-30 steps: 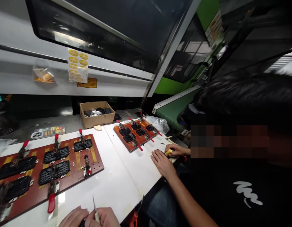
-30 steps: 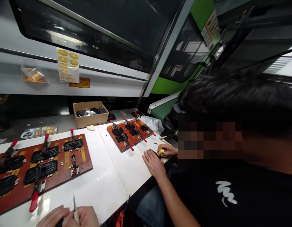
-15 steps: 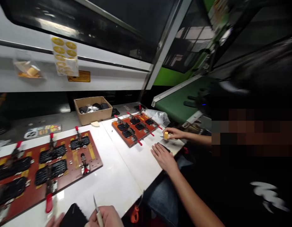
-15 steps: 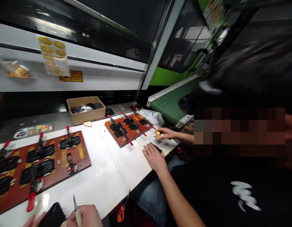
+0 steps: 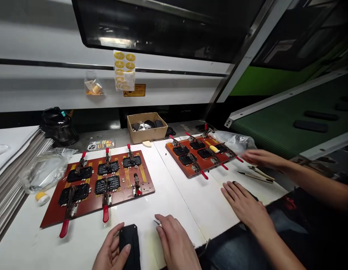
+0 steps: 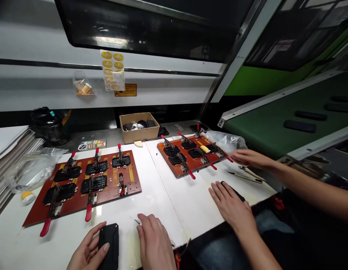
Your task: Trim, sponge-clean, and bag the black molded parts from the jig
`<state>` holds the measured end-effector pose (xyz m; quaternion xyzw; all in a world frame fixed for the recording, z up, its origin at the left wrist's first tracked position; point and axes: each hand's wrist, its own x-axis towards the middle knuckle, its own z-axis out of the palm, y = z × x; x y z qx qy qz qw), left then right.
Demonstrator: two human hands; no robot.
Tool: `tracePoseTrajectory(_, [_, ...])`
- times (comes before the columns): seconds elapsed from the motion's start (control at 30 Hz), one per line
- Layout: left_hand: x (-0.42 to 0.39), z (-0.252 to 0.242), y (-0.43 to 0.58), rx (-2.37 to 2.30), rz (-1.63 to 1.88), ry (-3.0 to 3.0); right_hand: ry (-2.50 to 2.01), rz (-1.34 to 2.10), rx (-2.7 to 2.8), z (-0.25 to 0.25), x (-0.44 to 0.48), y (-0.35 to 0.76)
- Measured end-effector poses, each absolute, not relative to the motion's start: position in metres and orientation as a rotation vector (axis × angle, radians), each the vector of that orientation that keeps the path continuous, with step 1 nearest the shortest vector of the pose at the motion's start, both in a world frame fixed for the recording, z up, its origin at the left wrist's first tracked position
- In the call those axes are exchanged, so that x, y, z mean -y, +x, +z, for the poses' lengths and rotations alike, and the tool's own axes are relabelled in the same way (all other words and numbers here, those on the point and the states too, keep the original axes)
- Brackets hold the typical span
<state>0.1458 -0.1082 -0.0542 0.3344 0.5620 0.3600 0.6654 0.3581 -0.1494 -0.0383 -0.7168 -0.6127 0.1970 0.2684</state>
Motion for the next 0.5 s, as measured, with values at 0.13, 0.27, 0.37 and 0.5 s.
tracePoseTrajectory(0.13, [0.109, -0.056, 0.146, -1.196, 0.823, 0.723, -2.069, 0.394, 1.721, -0.047, 0.146, 0.358])
tracePoseTrajectory(0.27, [0.108, -0.064, 0.144, -1.115, 0.835, 0.751, -2.101, 0.343, 1.786, -0.044, 0.145, 0.356])
tracePoseTrajectory(0.37, [0.115, -0.078, 0.142, -1.247, 0.832, 0.951, -1.996, 0.389, 1.802, -0.043, 0.145, 0.353])
tracePoseTrajectory(0.5, [0.124, -0.079, 0.115, -1.562, 0.864, 1.651, -1.771, 0.471, 1.911, -0.067, 0.146, 0.335])
